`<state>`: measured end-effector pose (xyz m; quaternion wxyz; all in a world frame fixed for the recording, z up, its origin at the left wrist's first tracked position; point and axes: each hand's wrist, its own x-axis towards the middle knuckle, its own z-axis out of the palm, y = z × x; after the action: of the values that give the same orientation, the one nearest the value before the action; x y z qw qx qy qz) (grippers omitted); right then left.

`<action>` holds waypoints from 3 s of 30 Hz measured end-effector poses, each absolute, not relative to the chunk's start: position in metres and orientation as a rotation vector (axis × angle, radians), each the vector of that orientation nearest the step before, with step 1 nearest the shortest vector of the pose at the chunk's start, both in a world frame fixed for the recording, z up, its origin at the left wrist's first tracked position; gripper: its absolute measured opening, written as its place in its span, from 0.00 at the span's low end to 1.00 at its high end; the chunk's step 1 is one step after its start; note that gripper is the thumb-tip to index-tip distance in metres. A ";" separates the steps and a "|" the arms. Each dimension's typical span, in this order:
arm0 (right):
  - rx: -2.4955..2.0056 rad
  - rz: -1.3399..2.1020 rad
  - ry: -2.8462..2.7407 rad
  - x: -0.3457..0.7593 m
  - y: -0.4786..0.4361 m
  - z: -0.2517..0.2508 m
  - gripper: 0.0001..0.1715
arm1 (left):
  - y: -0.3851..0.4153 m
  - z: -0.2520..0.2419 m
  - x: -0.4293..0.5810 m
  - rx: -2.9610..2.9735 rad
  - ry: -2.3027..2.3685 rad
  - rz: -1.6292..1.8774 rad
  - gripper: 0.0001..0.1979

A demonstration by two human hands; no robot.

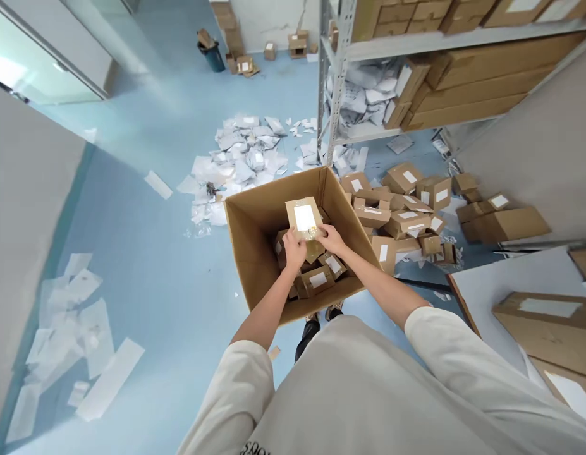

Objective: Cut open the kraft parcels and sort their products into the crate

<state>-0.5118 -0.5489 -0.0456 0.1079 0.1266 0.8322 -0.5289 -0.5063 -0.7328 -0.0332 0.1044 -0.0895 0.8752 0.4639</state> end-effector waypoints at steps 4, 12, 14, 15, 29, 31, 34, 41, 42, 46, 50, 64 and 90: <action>0.461 -1.645 2.574 -0.504 -0.532 -0.006 0.33 | -0.717 0.010 -0.517 -0.001 2.640 1.387 0.34; 0.657 -1.781 2.824 -0.458 -0.471 0.062 0.34 | -0.647 0.075 -0.521 0.509 2.614 1.444 0.32; 0.724 -1.789 2.878 -0.439 -0.449 0.072 0.34 | -0.621 0.082 -0.515 0.616 2.565 1.468 0.33; 0.762 -1.787 2.901 -0.428 -0.437 0.076 0.34 | -0.606 0.085 -0.511 0.662 2.538 1.473 0.33; 1.567 -1.697 2.840 -0.216 -0.221 0.050 0.36 | -0.336 0.066 -0.361 1.043 2.200 1.253 0.36; 1.646 -1.680 2.783 -0.184 -0.192 0.041 0.36 | -0.299 0.053 -0.335 1.057 2.156 1.219 0.37; 1.751 -1.646 2.687 -0.140 -0.157 0.027 0.37 | -0.253 0.033 -0.300 1.068 2.099 1.162 0.37; 1.881 -1.700 2.421 -0.070 -0.124 -0.009 0.38 | -0.198 -0.007 -0.250 1.156 1.955 0.932 0.39; 1.892 -1.704 2.401 -0.065 -0.122 -0.013 0.39 | -0.193 -0.011 -0.247 1.169 1.935 0.909 0.39; 1.982 -1.700 2.367 -0.055 -0.108 -0.021 0.40 | -0.166 -0.018 -0.240 1.237 1.854 0.886 0.40; 2.158 -1.648 2.322 -0.041 -0.084 -0.021 0.38 | -0.121 -0.021 -0.226 1.331 1.742 0.870 0.40; 2.730 -1.187 2.103 -0.060 -0.048 -0.003 0.26 | -0.046 -0.025 -0.245 1.543 1.599 0.657 0.36; 2.267 -1.398 2.109 -0.123 -0.026 -0.033 0.50 | -0.050 -0.044 -0.344 1.460 1.938 0.513 0.32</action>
<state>-0.1231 -0.0257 -0.0331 -0.1274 0.6618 0.6157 -0.4082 -0.3443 -0.0502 -0.0444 0.3249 0.5567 0.7391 0.1958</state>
